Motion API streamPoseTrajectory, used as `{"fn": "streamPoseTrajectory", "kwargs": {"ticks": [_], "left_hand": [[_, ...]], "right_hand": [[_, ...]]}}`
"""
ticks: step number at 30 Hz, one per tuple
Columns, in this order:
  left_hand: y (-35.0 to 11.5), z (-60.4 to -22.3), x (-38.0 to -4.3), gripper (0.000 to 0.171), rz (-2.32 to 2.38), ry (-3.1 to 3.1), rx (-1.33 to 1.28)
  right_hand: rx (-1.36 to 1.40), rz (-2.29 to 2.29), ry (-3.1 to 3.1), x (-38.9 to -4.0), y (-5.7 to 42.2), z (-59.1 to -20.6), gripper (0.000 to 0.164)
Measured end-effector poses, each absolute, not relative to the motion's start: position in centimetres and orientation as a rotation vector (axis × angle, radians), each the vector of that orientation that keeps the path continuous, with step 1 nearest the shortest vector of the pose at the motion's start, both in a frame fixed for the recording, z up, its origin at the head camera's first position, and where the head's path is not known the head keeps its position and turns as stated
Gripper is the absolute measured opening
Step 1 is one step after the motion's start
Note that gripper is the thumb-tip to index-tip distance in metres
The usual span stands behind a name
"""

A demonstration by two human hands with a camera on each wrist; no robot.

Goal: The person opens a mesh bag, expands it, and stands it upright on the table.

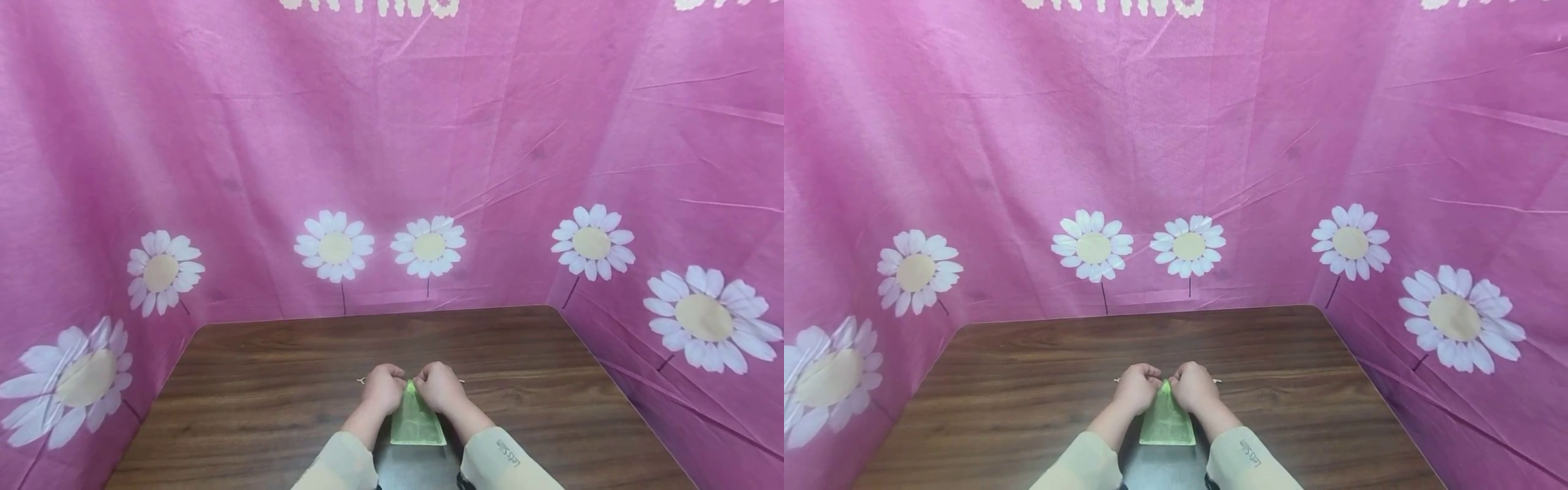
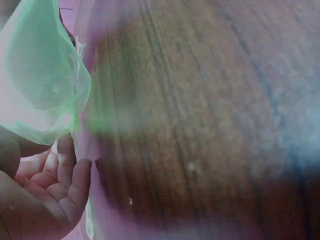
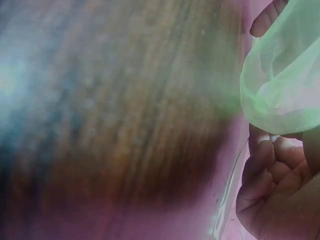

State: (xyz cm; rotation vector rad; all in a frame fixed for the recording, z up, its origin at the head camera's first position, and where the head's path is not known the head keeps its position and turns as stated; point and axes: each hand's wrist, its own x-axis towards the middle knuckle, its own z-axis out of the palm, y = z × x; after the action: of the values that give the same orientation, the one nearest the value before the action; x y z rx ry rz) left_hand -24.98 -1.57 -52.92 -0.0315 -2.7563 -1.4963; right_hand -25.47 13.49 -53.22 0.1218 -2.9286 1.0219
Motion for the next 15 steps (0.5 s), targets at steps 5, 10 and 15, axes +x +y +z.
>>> {"fn": "streamPoseTrajectory", "kwargs": {"ticks": [5,10,15], "left_hand": [[-1.53,-52.94,-24.84,0.011,-1.485,-2.768,-0.018],[-1.52,-53.04,-24.87,0.010,-1.487,-2.763,-0.021],[-1.52,-53.13,-24.87,0.011,-1.489,-2.761,-0.021]], "right_hand": [[0.148,1.003,-2.924,-25.27,13.29,-53.22,0.025],[0.165,0.982,-2.914,-25.30,13.20,-53.18,0.018],[0.157,0.988,-2.912,-25.43,13.26,-53.35,0.016]]}}
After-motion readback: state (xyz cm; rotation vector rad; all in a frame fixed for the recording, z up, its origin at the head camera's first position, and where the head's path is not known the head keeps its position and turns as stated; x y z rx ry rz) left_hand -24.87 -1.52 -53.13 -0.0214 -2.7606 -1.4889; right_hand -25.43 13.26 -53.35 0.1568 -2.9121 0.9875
